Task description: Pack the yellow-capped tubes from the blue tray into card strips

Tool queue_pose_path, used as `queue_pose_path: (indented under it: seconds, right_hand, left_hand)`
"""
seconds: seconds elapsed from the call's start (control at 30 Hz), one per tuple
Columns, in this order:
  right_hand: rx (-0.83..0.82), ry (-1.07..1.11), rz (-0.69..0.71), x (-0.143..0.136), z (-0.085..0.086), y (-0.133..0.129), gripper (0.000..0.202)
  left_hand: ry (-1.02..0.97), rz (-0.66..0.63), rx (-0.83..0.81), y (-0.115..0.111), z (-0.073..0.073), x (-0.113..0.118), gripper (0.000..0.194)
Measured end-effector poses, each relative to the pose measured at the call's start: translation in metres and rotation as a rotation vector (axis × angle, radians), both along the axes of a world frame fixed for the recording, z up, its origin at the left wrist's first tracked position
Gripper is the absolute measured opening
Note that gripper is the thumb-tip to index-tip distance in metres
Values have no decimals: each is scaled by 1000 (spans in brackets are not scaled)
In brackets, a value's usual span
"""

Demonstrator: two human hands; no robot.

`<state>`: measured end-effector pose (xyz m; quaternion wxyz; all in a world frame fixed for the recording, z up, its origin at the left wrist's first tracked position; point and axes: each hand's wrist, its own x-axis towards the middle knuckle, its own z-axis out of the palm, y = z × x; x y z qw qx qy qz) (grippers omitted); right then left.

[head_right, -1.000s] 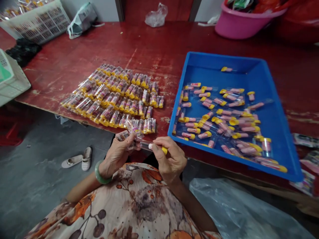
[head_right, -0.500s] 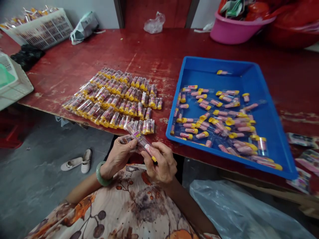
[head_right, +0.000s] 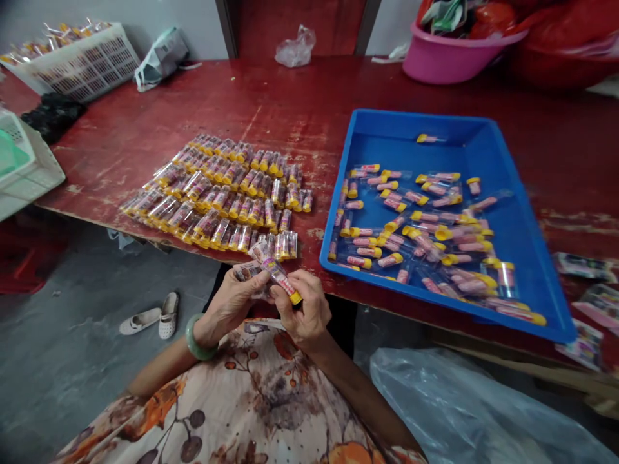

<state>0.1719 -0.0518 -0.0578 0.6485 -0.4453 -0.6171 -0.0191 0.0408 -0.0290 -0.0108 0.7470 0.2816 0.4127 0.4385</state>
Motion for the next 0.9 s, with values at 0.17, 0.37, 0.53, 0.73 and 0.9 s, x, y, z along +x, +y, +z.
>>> queue_pose_path:
  seconds: [0.17, 0.37, 0.53, 0.73, 0.9]
  right_hand:
    - [-154, 63, 322, 14, 7, -3, 40]
    - [-387, 90, 508, 34, 17, -9, 41]
    - [-343, 132, 485, 32, 19, -5, 53]
    - [-400, 92, 616, 40, 27, 1, 65]
    - [-399, 166, 640, 41, 23, 2, 58]
  left_hand:
    - [1, -25, 29, 4, 4, -2, 29]
    - [26, -179, 39, 9, 10, -8, 26]
    - [11, -285, 44, 6, 10, -8, 29]
    - [39, -423, 37, 2, 12, -7, 34]
    - [65, -438, 29, 1, 7, -6, 36]
